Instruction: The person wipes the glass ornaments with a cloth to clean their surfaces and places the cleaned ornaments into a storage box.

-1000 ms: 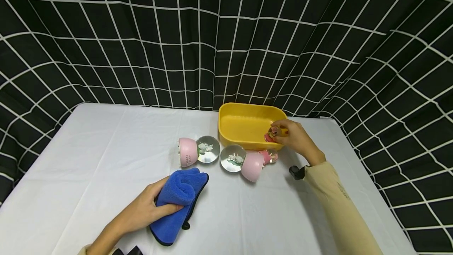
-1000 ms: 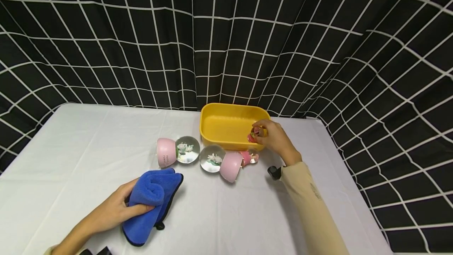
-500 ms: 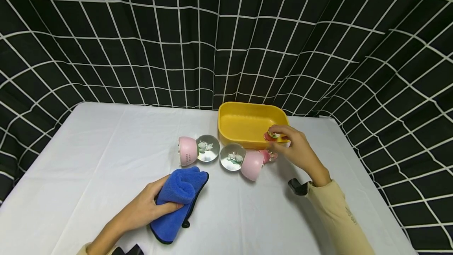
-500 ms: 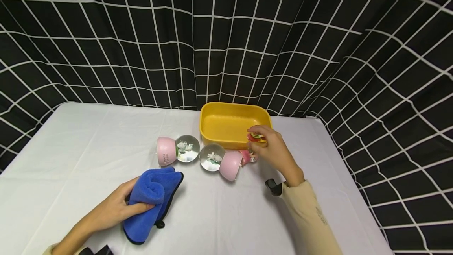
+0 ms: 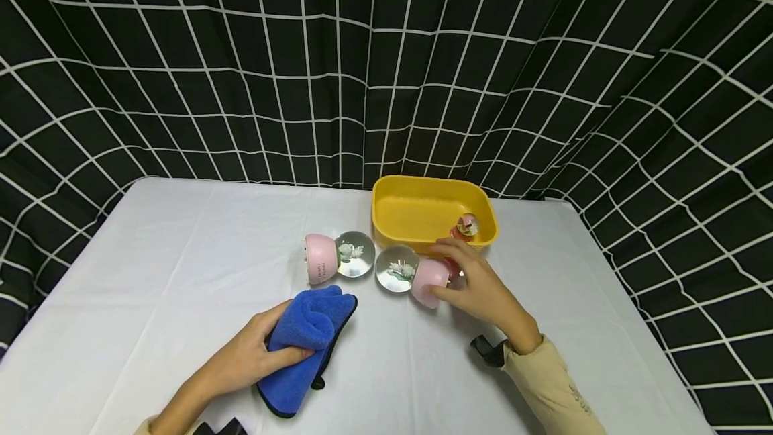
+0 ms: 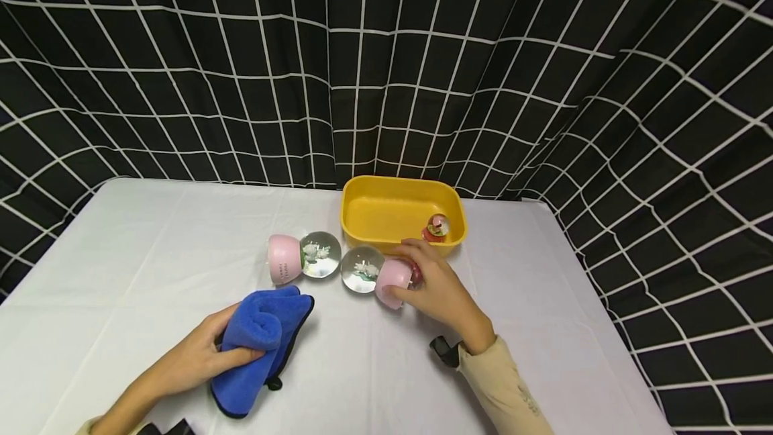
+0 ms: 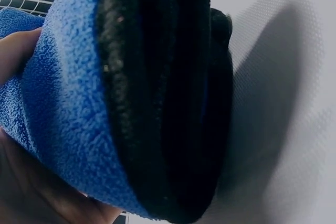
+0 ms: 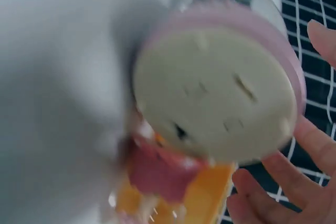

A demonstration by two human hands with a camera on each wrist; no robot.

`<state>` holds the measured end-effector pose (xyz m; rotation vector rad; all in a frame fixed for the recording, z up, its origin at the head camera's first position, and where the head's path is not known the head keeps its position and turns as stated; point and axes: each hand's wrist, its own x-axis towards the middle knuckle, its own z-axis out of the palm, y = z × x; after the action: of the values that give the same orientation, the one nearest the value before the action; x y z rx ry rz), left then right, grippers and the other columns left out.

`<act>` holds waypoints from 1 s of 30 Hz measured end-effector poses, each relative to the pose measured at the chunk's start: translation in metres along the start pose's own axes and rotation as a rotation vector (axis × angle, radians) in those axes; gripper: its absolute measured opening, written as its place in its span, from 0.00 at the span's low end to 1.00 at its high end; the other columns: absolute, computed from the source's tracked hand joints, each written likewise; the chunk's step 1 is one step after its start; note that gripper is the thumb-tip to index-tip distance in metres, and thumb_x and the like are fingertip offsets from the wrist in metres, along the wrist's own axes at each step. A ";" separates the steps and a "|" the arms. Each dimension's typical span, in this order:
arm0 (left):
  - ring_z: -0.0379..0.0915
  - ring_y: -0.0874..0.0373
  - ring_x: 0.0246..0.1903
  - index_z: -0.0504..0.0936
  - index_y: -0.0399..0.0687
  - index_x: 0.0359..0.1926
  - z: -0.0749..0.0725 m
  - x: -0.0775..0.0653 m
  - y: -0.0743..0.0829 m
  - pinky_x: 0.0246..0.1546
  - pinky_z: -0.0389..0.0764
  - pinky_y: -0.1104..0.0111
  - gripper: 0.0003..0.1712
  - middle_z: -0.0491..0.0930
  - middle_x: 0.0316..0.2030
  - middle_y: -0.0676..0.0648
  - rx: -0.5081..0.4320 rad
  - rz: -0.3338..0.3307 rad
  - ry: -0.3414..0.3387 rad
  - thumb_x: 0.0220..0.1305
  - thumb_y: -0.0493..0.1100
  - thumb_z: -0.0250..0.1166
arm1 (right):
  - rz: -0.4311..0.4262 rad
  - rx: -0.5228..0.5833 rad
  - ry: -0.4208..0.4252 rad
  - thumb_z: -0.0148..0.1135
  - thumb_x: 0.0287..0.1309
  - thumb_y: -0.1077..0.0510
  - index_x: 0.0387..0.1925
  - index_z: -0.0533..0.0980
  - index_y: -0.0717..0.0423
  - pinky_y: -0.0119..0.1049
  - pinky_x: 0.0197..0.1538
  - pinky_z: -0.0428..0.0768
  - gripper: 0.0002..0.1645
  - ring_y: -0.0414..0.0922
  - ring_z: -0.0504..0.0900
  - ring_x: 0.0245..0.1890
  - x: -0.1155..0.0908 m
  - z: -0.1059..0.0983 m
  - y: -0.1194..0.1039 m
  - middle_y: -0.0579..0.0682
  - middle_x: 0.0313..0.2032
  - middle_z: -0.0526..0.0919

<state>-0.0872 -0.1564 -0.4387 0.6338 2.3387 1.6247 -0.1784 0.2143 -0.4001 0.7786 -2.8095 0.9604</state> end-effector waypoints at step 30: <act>0.78 0.63 0.49 0.69 0.59 0.68 -0.001 -0.001 0.002 0.47 0.80 0.69 0.32 0.80 0.55 0.49 0.022 -0.011 -0.011 0.64 0.47 0.68 | -0.042 -0.210 0.033 0.86 0.26 0.49 0.56 0.75 0.57 0.50 0.54 0.76 0.49 0.51 0.79 0.50 -0.002 0.033 0.000 0.52 0.52 0.80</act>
<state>-0.0859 -0.1574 -0.4361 0.6311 2.3513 1.5893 -0.1730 0.1956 -0.4271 0.7833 -2.7934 0.6512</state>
